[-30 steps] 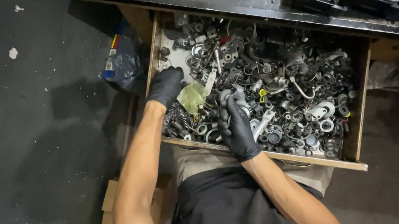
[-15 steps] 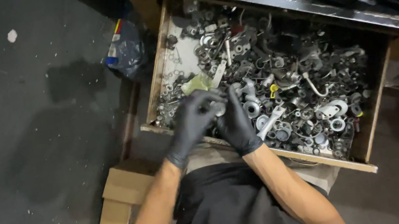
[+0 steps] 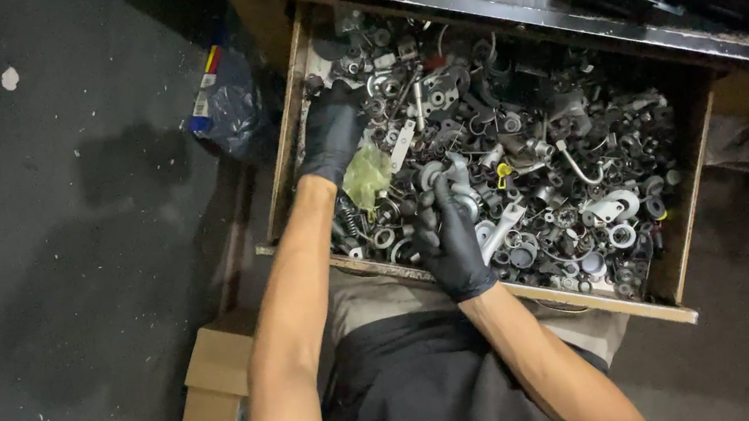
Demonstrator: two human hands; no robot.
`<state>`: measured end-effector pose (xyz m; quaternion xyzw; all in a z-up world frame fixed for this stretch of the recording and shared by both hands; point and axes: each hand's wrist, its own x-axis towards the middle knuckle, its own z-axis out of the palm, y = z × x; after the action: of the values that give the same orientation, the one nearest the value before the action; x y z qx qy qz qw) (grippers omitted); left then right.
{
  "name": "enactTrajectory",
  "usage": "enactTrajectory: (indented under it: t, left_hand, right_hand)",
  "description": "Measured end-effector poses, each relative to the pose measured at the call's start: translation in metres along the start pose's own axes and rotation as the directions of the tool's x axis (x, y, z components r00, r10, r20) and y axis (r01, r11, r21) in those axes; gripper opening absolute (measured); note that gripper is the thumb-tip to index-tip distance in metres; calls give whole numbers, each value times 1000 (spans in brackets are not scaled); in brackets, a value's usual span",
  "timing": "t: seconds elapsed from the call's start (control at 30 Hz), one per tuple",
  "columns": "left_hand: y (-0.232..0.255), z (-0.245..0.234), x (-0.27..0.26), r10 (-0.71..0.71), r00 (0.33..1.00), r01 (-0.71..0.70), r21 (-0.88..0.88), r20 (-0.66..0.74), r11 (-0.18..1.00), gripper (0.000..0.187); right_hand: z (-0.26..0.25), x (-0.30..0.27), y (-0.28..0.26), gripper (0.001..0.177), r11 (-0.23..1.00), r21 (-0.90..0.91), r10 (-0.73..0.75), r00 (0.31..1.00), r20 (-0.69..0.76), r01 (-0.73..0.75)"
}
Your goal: The person sorts through a drawer full of mixed metal hardware, picking up various items such as bolts, washers, and brackets. They examine the parts and place selected items into black trays on the workbench above the drawer.
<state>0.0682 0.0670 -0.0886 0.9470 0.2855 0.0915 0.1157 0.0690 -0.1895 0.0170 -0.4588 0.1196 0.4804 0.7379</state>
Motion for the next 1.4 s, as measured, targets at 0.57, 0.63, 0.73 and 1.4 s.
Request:
enactTrajectory:
  t: [0.57, 0.63, 0.73, 1.4]
  left_hand:
    - [-2, -14, -37, 140, 986, -143, -32, -89, 989, 12]
    - [5, -35, -45, 62, 992, -85, -227, -110, 970, 8]
    - [31, -87, -64, -119, 991, 49, -679, -57, 732, 10]
    - [122, -178, -142, -144, 951, 309, -796, 274, 521, 14]
  right_hand:
    - [2, -3, -6, 37, 998, 69, 11, 1000, 16, -12]
    - [-1, -2, -5, 37, 997, 75, 4, 1000, 17, -6]
    - [-6, -1, -3, 35, 993, 114, -2, 999, 54, -4]
    - [16, -16, -24, 72, 965, 247, 56, 988, 145, -91]
